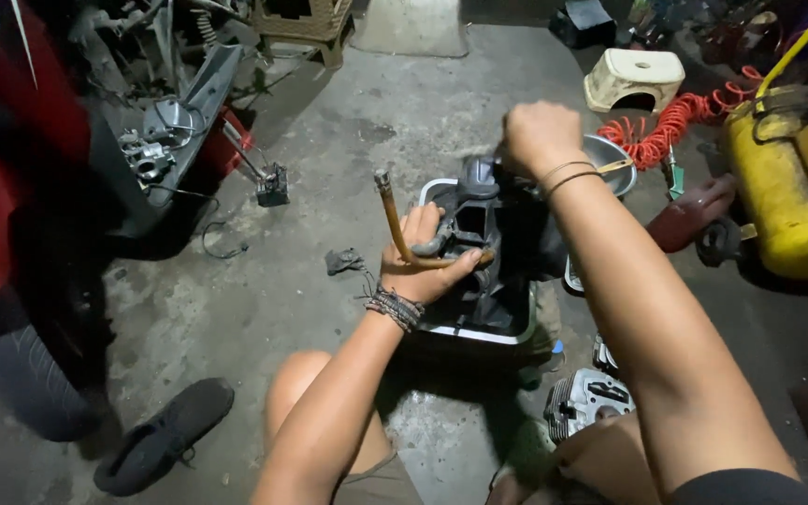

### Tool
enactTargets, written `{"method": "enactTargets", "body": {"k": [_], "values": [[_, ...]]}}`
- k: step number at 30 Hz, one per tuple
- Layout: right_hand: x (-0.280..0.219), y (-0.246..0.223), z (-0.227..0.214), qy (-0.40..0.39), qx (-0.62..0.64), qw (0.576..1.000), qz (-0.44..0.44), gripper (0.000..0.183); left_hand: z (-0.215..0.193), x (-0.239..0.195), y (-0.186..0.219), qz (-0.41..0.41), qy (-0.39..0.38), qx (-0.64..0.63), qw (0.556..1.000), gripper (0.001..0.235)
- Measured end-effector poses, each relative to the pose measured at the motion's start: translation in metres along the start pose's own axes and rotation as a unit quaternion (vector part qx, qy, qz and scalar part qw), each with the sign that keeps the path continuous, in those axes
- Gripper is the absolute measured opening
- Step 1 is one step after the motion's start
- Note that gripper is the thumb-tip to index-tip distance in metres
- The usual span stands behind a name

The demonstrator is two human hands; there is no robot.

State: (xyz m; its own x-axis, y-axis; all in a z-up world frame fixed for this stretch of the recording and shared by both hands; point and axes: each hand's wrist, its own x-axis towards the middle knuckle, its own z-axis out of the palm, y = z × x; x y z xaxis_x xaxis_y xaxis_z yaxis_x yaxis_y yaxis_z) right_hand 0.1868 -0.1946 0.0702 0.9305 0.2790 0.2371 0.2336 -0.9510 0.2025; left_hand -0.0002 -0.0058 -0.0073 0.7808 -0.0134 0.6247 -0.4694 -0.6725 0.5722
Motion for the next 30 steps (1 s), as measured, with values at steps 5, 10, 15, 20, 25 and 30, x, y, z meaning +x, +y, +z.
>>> {"method": "enactTargets", "body": {"k": [5,10,15,20,25,30], "values": [[-0.019,-0.009,-0.038,-0.001,0.064,0.998,-0.017,0.030,0.001,-0.002,-0.001,0.003,0.004,0.001,1.000,0.070],[-0.011,0.035,-0.004,0.037,-0.080,0.996,0.030,0.023,0.002,0.003,0.001,0.014,0.022,0.001,1.000,0.070],[-0.067,0.016,-0.072,-0.165,0.242,0.956,0.029,0.045,0.003,0.000,-0.001,0.018,0.021,0.022,0.999,0.069],[-0.067,0.051,-0.037,-0.041,0.110,0.992,0.046,0.034,-0.001,0.004,0.001,0.012,0.008,0.006,1.000,0.068],[-0.111,0.034,-0.041,-0.116,0.342,0.932,0.027,0.039,-0.003,0.001,0.002,0.013,-0.004,0.001,1.000,0.069],[-0.134,0.057,-0.045,-0.033,0.196,0.976,0.092,0.033,-0.006,0.002,0.004,0.014,-0.014,-0.005,1.000,0.070]]}}
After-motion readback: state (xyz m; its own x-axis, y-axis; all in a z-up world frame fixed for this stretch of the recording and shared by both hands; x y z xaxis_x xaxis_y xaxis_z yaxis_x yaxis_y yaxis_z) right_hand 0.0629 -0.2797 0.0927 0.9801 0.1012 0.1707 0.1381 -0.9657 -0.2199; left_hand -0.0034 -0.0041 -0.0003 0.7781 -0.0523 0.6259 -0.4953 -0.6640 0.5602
